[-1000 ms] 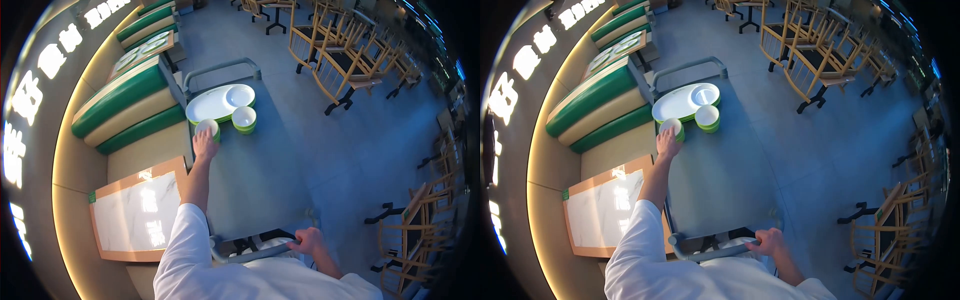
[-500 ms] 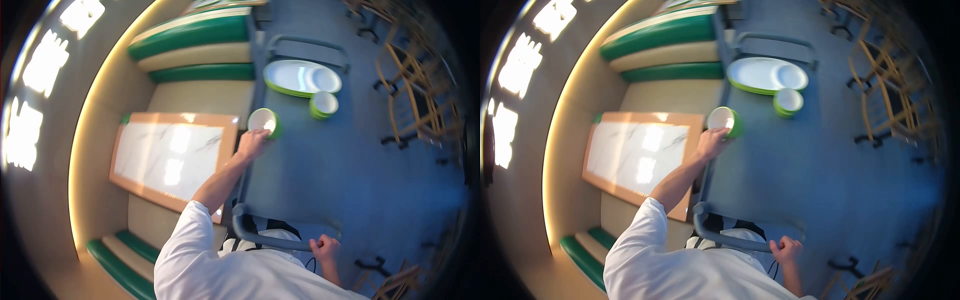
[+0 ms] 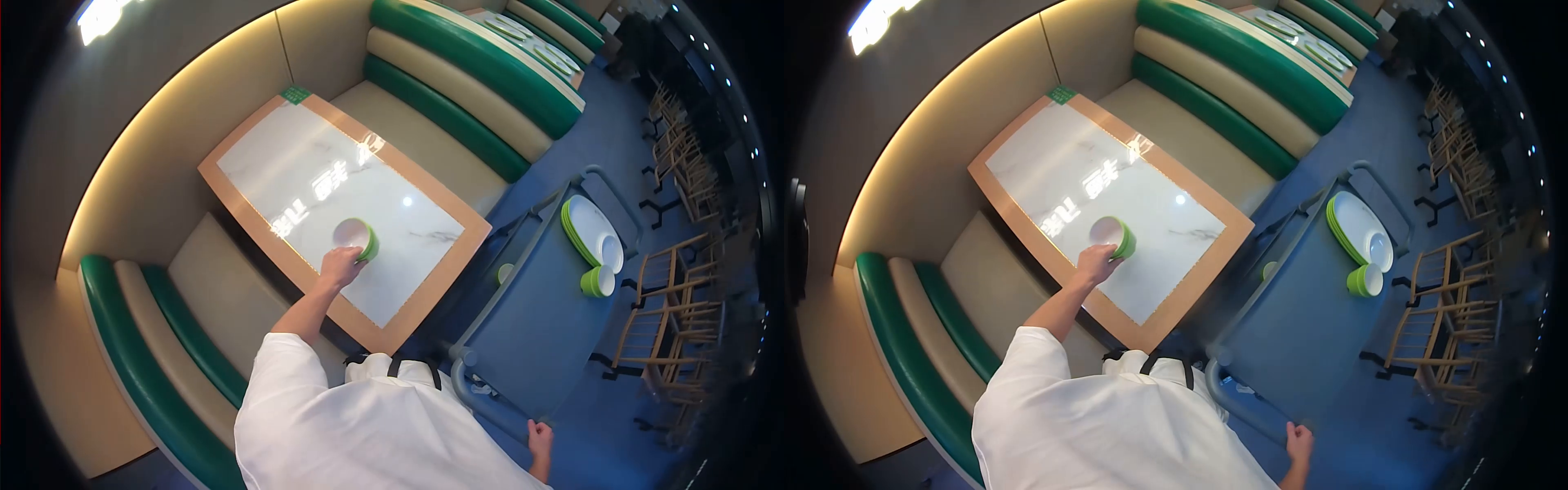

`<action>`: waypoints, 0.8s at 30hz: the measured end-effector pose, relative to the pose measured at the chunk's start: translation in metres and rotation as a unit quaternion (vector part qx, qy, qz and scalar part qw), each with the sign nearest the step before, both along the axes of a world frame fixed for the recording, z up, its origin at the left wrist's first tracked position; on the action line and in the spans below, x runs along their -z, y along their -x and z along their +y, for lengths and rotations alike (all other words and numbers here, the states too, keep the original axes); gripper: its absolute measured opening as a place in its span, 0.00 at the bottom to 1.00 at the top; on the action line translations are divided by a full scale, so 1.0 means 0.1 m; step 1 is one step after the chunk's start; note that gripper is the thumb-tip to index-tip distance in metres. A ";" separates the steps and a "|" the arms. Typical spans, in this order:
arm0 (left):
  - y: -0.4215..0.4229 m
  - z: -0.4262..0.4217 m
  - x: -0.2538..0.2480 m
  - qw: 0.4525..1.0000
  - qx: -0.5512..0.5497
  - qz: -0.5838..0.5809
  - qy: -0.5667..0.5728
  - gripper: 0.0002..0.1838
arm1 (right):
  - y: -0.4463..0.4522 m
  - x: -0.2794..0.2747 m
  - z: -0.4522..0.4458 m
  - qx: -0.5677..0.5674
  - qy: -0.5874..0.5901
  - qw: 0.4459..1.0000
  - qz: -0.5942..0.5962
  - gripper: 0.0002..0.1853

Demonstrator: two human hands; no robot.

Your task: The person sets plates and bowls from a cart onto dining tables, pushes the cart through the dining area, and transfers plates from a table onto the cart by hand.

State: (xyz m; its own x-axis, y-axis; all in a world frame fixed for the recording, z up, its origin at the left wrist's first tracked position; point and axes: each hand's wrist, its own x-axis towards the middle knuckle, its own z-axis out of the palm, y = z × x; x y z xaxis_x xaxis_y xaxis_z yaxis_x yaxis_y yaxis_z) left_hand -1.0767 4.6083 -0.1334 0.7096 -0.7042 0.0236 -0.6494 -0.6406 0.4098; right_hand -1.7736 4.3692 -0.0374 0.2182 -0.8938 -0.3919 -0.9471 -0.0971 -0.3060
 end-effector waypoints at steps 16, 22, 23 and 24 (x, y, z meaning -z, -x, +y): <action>-0.39 0.84 0.76 0.977 0.177 -0.115 -0.041 0.05 | -2.00 -0.01 0.79 -0.009 0.016 0.998 -0.068 0.18; -0.37 0.65 0.67 0.974 0.198 -0.089 -0.058 0.05 | -1.96 0.12 0.72 -0.005 0.024 0.999 -0.036 0.21; -0.37 0.61 0.69 0.976 0.195 -0.085 -0.053 0.06 | -1.95 0.13 0.71 -0.015 0.022 1.000 -0.016 0.22; -0.39 0.58 0.77 0.975 0.198 -0.091 -0.032 0.07 | -1.96 0.09 0.70 -0.021 0.018 1.000 0.005 0.22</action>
